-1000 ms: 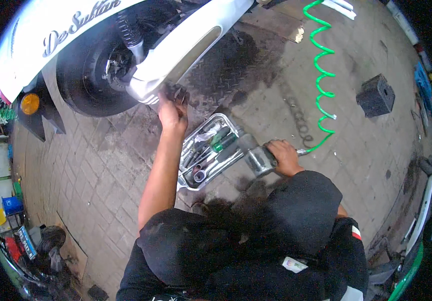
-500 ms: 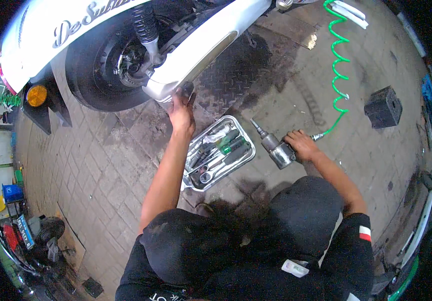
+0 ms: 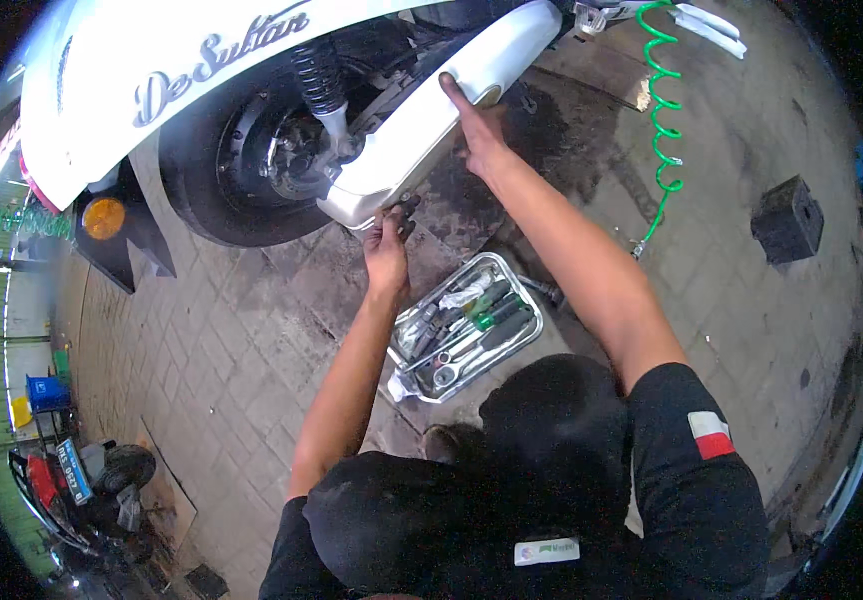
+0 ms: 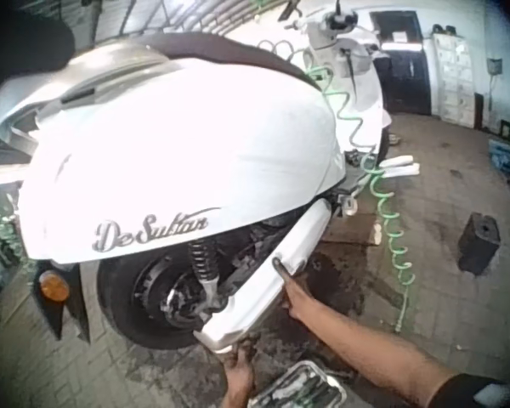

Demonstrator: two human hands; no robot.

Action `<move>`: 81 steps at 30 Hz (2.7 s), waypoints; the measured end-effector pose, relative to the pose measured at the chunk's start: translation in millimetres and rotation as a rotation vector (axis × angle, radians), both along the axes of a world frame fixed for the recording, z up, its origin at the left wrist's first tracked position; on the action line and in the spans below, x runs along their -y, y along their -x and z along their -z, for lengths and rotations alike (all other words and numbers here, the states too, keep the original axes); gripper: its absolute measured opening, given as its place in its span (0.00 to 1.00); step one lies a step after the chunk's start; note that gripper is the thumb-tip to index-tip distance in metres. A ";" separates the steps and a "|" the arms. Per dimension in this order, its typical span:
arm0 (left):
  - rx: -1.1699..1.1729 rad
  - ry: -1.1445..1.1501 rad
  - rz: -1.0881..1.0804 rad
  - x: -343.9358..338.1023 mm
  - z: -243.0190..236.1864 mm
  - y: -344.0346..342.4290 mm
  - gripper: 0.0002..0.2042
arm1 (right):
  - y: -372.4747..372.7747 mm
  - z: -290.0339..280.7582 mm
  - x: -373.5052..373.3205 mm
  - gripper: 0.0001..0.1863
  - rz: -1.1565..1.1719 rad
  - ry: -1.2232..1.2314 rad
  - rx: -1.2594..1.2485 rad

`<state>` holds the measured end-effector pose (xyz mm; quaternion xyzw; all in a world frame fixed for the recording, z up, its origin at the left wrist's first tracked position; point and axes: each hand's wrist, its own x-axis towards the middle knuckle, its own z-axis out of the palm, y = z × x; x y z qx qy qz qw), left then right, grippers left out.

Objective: The person repairs a scooter by removing a metal cover using a pneumatic impact wrench, then handles brake components and organizes tools in a blue toolbox.

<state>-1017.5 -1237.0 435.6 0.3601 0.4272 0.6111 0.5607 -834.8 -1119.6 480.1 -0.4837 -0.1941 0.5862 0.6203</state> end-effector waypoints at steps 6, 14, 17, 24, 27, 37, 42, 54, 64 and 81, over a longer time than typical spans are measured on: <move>-0.114 0.042 0.023 7.7 -7.4 10.9 0.08 | 25.3 -9.6 -1.1 0.71 0.227 -0.167 -0.024; -0.759 -0.457 -0.307 26.8 -50.8 58.8 0.05 | 21.1 -9.8 0.6 0.69 0.336 -0.129 0.006; -0.417 -0.460 -0.170 -15.6 -45.7 88.9 0.08 | 26.1 -17.1 4.5 0.69 0.304 -0.129 -0.002; -0.498 -0.512 -0.322 -28.8 -35.7 74.6 0.05 | 29.0 -14.7 12.8 0.73 0.250 -0.161 -0.021; -0.413 -0.466 -0.362 -37.8 -42.1 113.7 0.05 | 70.9 -30.3 31.0 0.76 0.098 0.013 -0.012; -1.140 -0.836 -0.339 77.6 -22.7 85.4 0.11 | 9.1 81.9 146.2 0.40 -0.269 -0.067 -0.548; -1.166 -1.101 0.034 85.0 -5.5 31.9 0.12 | -21.7 118.4 175.6 0.33 0.003 0.139 -0.447; -1.378 -0.608 0.694 2.8 23.6 -113.3 0.13 | -174.8 193.5 156.5 0.18 0.095 0.377 -0.111; -1.546 -0.143 0.153 -53.5 89.8 -32.7 0.14 | -272.4 224.6 151.6 0.21 0.132 0.342 -0.042; -1.236 -0.317 0.447 -27.1 80.3 -93.9 0.17 | -271.4 226.1 291.3 0.27 -0.273 -0.193 1.435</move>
